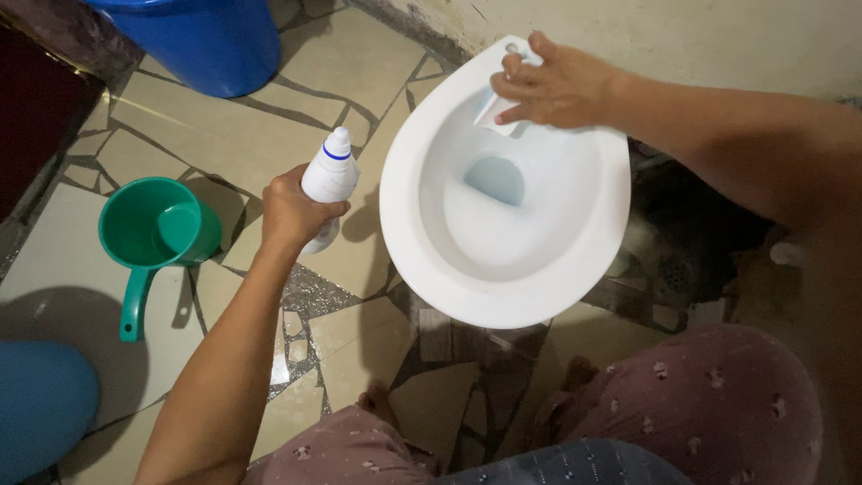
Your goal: The person cleans the exterior and base of a toilet by scrubbing the floor tiles and the toilet bowl exterior with a brush, applying liquid cleaner from a bottle, and wiping the surfaces with a sponge and a cloth.
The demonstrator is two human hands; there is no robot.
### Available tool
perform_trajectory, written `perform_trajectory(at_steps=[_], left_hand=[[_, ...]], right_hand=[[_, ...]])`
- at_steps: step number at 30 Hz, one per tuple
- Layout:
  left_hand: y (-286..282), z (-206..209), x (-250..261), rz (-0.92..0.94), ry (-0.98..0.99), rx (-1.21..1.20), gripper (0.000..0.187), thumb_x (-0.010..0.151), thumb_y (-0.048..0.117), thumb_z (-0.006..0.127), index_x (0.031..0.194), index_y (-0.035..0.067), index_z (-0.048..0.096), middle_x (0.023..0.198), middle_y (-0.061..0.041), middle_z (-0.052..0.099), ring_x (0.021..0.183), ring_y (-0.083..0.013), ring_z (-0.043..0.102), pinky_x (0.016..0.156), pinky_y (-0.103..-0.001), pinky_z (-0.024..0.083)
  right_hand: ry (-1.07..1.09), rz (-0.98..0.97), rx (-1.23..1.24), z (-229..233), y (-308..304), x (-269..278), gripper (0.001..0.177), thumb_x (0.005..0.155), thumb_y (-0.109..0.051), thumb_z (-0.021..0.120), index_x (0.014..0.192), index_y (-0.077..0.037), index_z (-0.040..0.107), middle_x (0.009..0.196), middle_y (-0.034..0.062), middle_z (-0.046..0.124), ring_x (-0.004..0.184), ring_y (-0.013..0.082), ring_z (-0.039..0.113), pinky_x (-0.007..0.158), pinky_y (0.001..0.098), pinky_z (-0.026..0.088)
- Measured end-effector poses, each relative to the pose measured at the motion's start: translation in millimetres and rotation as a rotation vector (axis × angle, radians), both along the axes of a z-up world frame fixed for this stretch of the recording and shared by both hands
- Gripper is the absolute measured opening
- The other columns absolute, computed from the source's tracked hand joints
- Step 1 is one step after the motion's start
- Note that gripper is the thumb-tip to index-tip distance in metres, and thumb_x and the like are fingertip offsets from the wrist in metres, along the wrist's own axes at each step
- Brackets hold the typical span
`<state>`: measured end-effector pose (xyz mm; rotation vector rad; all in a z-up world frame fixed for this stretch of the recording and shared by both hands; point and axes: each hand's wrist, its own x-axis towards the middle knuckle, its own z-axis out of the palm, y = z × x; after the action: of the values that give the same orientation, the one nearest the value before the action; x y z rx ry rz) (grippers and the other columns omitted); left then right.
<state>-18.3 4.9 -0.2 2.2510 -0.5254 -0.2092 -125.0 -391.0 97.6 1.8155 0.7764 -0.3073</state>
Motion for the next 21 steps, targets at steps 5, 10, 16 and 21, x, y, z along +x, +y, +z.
perform_trajectory(at_steps=[5, 10, 16, 21], left_hand=[[-1, 2, -1, 0.011, 0.020, -0.014, 0.059, 0.060, 0.018, 0.094, 0.113, 0.001, 0.074, 0.102, -0.019, 0.077, 0.092, -0.0263, 0.078, 0.083, -0.040, 0.061], [-9, 2, -6, -0.007, 0.053, 0.047, 0.061, 0.058, 0.017, 0.094, 0.114, 0.001, 0.074, 0.103, -0.018, 0.077, 0.091, -0.0267, 0.078, 0.083, -0.040, 0.061], [-9, 3, -6, -0.020, 0.006, 0.046, 0.060, 0.059, 0.017, 0.094, 0.114, 0.001, 0.074, 0.102, -0.019, 0.077, 0.091, -0.0272, 0.078, 0.084, -0.040, 0.061], [-13, 2, -4, -0.013, 0.016, 0.025, 0.060, 0.057, 0.016, 0.093, 0.113, 0.003, 0.075, 0.101, -0.018, 0.077, 0.091, -0.0274, 0.077, 0.084, -0.040, 0.060]], right_hand=[[0.140, -0.255, 0.197, 0, -12, -37, 0.044, 0.101, -0.026, 0.052, 0.142, -0.041, 0.058, 0.144, 0.0112, 0.047, 0.134, 0.0327, 0.041, 0.103, 0.0511, 0.042], [0.134, -0.414, 0.150, -19, -4, -26, 0.040, 0.105, -0.045, 0.041, 0.129, -0.032, 0.070, 0.143, 0.0113, 0.050, 0.135, 0.0302, 0.042, 0.105, 0.0485, 0.040], [-0.117, -0.140, 0.384, -25, -16, -19, 0.049, 0.096, -0.039, 0.038, 0.139, -0.035, 0.061, 0.130, 0.0155, 0.057, 0.118, 0.0305, 0.050, 0.100, 0.0537, 0.040], [0.134, -0.443, 0.103, -14, -2, -34, 0.038, 0.108, -0.036, 0.041, 0.140, -0.041, 0.062, 0.134, 0.0134, 0.056, 0.131, 0.0295, 0.046, 0.105, 0.0522, 0.037]])
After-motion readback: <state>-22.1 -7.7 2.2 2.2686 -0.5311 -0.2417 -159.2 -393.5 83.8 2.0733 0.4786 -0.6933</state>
